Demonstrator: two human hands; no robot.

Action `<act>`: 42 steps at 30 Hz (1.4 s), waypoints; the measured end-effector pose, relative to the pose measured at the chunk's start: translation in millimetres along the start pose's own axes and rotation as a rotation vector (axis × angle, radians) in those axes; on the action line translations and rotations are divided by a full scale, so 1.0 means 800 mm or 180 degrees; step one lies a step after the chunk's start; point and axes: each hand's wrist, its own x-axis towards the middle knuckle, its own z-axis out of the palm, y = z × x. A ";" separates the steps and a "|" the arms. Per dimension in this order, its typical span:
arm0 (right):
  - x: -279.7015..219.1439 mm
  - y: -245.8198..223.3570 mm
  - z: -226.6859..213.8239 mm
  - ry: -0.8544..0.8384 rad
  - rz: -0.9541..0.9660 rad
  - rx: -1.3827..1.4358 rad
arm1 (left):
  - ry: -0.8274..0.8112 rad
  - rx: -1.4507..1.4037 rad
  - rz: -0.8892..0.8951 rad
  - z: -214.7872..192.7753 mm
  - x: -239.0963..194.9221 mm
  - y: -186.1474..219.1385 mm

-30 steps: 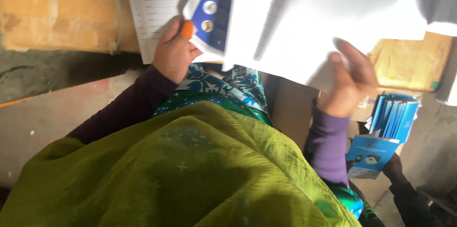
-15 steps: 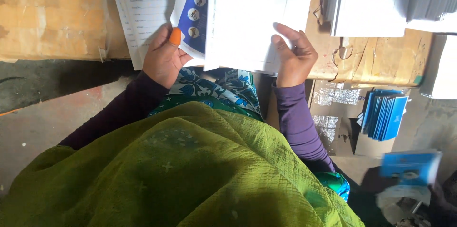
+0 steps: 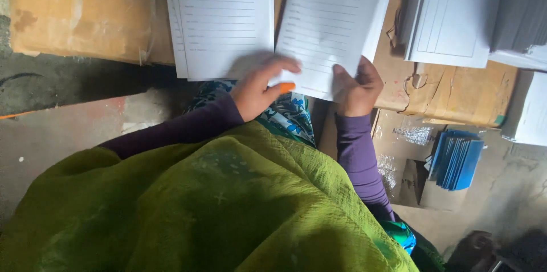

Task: The person sits and sorts through a stack of papers and booklets on a wooden table. They separate the pages, flip through them, and place them into piles or a cardboard box. Another person's hands are visible assisting with the sorting.

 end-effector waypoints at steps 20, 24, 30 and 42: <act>0.027 -0.032 -0.094 0.0376 -0.0801 -0.0803 | 0.0866 0.2827 0.0061 -0.168 -0.020 -0.034; 0.047 -0.029 -0.132 0.0654 -0.0607 -0.1478 | 0.1046 0.3826 -0.0684 -0.128 -0.003 0.013; 0.019 0.001 -0.119 0.0208 -0.0185 -0.1894 | 0.0075 0.2322 -0.0452 -0.001 0.081 0.043; -0.038 0.011 -0.115 0.0503 -0.0437 -0.1132 | 0.0489 0.2125 0.0373 0.011 0.093 -0.002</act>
